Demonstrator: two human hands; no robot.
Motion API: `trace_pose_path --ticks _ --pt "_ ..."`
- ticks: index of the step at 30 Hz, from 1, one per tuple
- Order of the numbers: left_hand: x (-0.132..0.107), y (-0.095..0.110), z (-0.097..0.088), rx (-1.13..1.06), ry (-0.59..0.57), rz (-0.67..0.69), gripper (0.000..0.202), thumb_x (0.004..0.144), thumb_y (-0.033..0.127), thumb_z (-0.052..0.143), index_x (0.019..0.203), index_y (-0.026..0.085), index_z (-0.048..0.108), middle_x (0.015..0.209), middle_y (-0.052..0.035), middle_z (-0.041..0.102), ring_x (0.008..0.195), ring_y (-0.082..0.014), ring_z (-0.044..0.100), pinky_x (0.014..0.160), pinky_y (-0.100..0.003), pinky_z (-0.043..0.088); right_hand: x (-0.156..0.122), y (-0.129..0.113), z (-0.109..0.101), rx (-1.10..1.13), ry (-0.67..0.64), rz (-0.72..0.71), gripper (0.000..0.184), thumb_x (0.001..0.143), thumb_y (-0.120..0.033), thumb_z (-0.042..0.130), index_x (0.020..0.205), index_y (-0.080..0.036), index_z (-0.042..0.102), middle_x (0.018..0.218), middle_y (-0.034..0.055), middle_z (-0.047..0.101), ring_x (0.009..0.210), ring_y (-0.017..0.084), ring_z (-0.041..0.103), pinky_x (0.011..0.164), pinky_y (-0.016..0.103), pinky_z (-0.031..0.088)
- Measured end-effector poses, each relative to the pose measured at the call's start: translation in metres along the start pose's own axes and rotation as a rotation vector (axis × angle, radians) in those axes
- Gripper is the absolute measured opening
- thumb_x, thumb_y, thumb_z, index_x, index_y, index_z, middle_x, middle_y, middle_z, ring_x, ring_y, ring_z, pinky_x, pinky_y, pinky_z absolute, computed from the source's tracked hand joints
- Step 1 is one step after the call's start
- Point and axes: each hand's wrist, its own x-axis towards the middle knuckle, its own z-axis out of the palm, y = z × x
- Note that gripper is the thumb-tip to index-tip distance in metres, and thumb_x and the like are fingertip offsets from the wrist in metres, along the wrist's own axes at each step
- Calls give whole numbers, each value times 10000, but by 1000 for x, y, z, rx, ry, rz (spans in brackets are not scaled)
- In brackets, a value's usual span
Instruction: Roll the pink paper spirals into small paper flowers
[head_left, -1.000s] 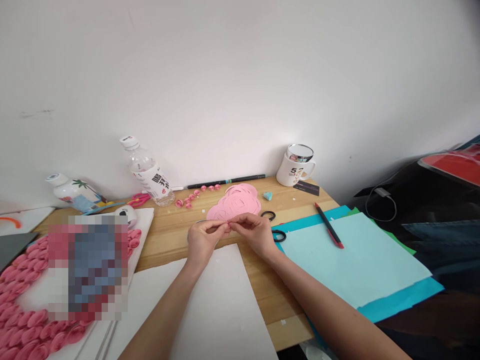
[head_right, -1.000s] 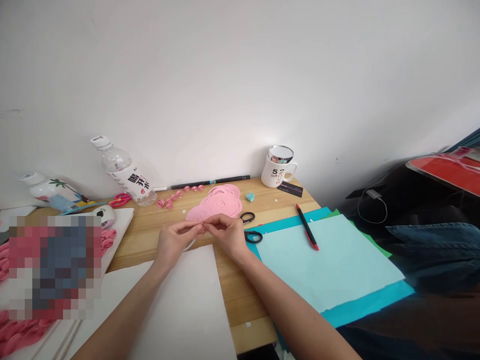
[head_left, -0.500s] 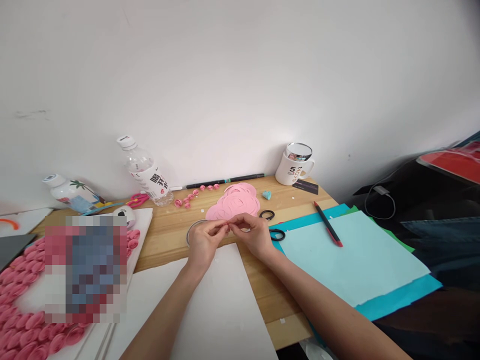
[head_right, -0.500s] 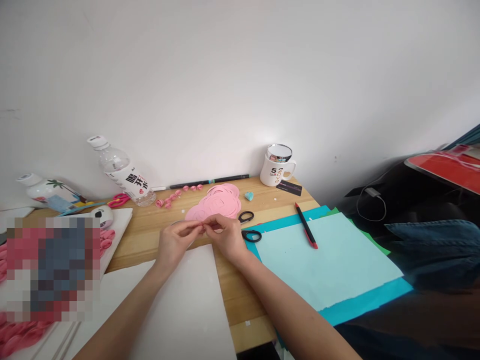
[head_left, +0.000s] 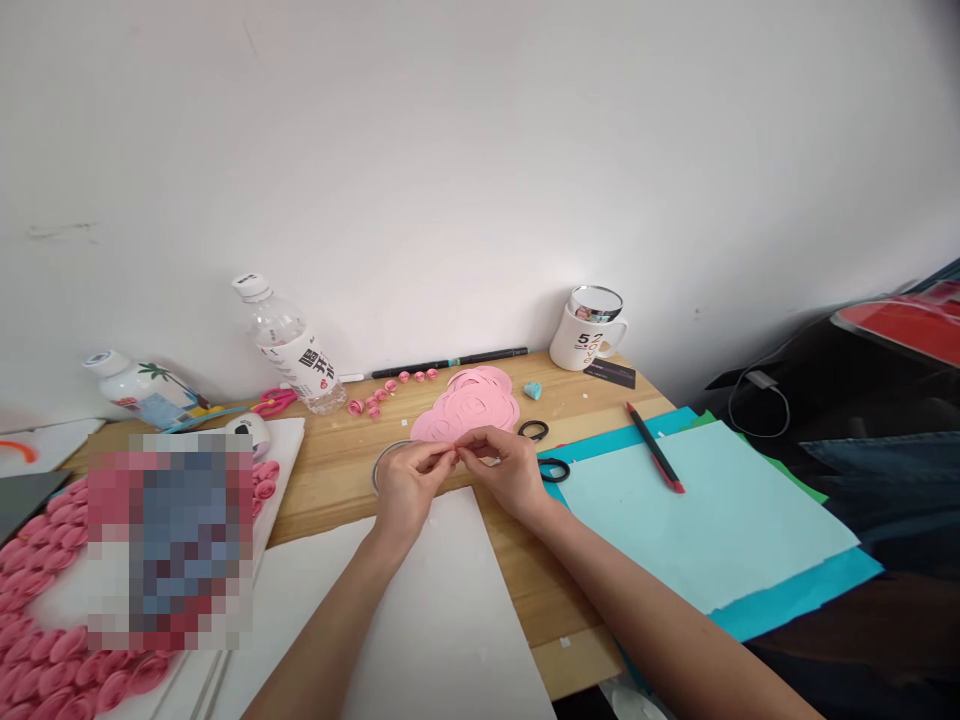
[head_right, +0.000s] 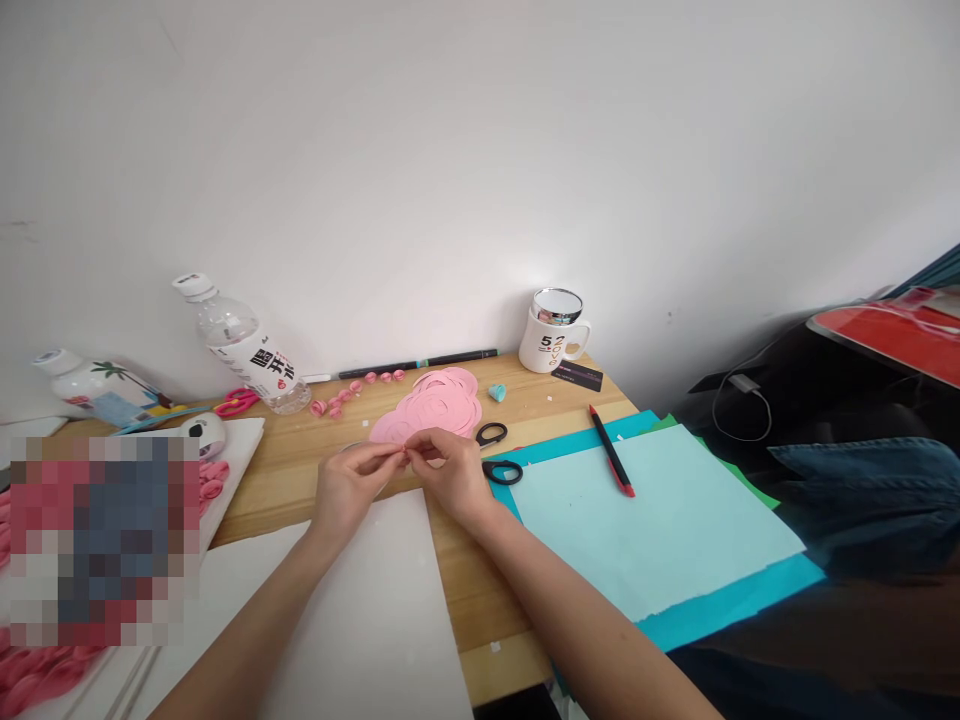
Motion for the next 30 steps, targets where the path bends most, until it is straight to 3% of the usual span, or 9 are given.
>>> trace_pose_path --ticks 12,22,30 --pt "0 0 0 -3 -25 -9 135 717 259 602 745 206 723 746 -20 722 645 -167 668 645 -261 542 0 -1 -1 38 -21 36 80 737 -173 566 789 -189 625 758 29 679 669 158 665 662 300 576" --pt "-1 -3 4 271 33 269 132 724 183 568 725 221 695 669 -17 696 584 -154 620 583 -271 496 -2 5 0 -162 -25 -85 129 737 -148 514 783 -200 623 736 25 672 642 148 630 613 280 548" --pt "-4 -3 8 206 37 164 119 728 190 555 740 205 673 704 -12 702 607 -148 647 597 -253 525 -4 6 2 -176 -1 -62 104 742 -169 516 758 -211 609 735 21 663 632 149 627 605 286 548"
